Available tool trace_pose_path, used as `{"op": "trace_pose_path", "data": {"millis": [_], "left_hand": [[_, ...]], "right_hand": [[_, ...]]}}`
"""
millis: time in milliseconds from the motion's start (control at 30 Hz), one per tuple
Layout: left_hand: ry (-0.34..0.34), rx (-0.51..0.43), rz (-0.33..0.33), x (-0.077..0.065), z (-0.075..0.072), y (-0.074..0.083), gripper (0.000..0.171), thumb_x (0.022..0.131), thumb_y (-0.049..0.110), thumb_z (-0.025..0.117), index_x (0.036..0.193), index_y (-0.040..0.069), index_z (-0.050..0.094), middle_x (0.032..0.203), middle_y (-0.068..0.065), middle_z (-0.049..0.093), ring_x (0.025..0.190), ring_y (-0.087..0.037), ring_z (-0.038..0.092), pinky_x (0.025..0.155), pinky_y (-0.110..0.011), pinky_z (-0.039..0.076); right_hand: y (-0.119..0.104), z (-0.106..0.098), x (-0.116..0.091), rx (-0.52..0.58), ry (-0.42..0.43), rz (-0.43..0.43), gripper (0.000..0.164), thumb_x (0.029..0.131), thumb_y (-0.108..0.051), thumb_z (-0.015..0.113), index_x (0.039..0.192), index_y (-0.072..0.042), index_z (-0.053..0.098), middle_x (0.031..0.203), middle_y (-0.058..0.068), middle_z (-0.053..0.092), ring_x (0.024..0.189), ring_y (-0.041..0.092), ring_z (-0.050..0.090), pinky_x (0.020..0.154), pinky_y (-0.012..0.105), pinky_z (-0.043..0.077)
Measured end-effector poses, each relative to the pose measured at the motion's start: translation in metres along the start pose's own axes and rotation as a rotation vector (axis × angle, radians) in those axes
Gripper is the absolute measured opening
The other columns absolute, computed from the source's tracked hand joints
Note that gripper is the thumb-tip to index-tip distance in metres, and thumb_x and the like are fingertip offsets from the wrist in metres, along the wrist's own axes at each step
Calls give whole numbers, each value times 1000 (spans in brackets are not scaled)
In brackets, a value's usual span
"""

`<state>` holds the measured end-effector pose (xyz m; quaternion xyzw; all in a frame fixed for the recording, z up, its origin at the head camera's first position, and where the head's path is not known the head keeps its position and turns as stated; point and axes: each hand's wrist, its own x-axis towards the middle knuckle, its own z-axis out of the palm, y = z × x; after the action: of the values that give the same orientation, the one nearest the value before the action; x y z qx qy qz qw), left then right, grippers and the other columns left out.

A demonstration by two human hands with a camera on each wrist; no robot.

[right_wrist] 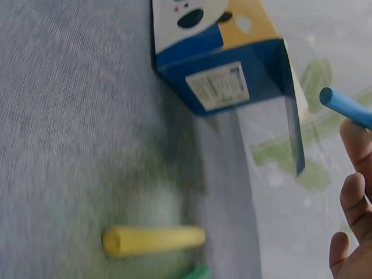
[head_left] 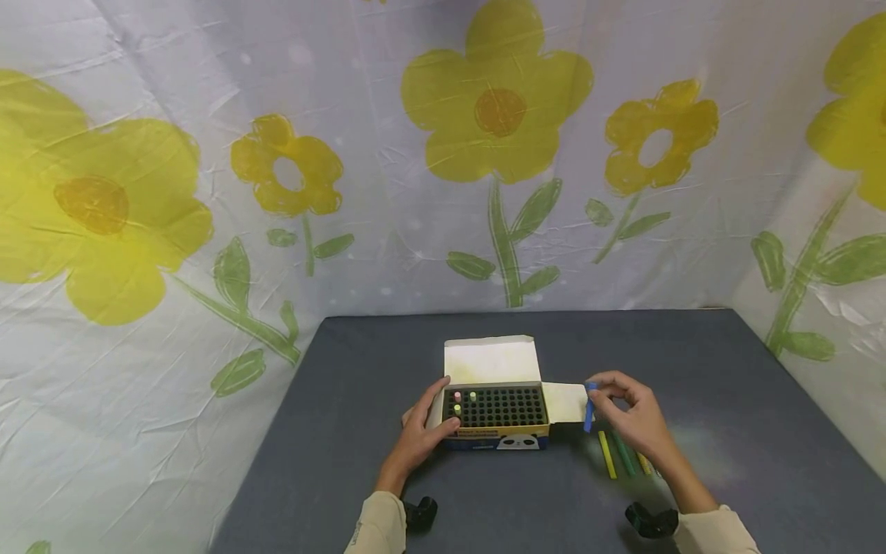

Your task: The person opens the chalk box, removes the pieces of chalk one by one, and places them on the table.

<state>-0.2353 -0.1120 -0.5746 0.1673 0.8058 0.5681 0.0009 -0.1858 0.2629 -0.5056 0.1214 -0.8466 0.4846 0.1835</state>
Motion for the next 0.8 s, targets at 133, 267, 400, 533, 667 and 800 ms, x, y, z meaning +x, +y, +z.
{"op": "trace_pose_path", "data": {"millis": [133, 267, 400, 533, 667, 800], "left_hand": [[1, -4, -2, -1, 0, 0, 73, 91, 27, 75, 154, 38, 42, 159, -7, 43, 135, -33, 47, 96, -55, 46], [0, -8, -8, -2, 0, -1, 72, 91, 28, 75, 154, 38, 42, 160, -7, 42, 136, -33, 46, 98, -55, 44], [-8, -22, -17, -1, 0, 0, 72, 92, 28, 74, 155, 38, 41, 161, -6, 40, 137, -34, 45, 99, -56, 44], [-20, -34, -18, -1, 0, 0, 72, 93, 28, 73, 156, 37, 39, 163, -6, 37, 143, -35, 41, 104, -59, 41], [-30, -44, -19, -1, 0, 1, 72, 94, 28, 72, 157, 37, 38, 165, -5, 35, 147, -35, 36, 107, -62, 38], [-25, -30, -23, -1, 0, 1, 72, 94, 30, 72, 156, 37, 38, 164, -6, 35, 144, -36, 38, 104, -62, 40]], "right_hand": [[7, -11, -4, -11, 6, -1, 16, 98, -3, 64, 112, -1, 70, 80, 0, 74, 91, -3, 62, 85, 23, 47], [12, -26, -8, -62, -11, 51, 17, 98, -6, 65, 114, -4, 71, 82, -3, 74, 91, -5, 61, 81, 29, 48], [19, -44, -10, -114, -40, 95, 19, 99, -11, 66, 117, -4, 70, 84, -3, 74, 91, -9, 59, 77, 34, 48], [27, -62, -15, -151, -75, 131, 21, 100, -14, 65, 118, -3, 68, 85, -5, 73, 90, -10, 59, 73, 31, 48], [36, -78, -22, -171, -126, 203, 27, 102, -21, 63, 121, -2, 67, 99, 0, 73, 90, -13, 57, 75, 39, 52], [47, -93, -29, -188, -185, 269, 32, 104, -26, 61, 125, -3, 66, 116, 14, 71, 92, -15, 55, 77, 51, 53]]}}
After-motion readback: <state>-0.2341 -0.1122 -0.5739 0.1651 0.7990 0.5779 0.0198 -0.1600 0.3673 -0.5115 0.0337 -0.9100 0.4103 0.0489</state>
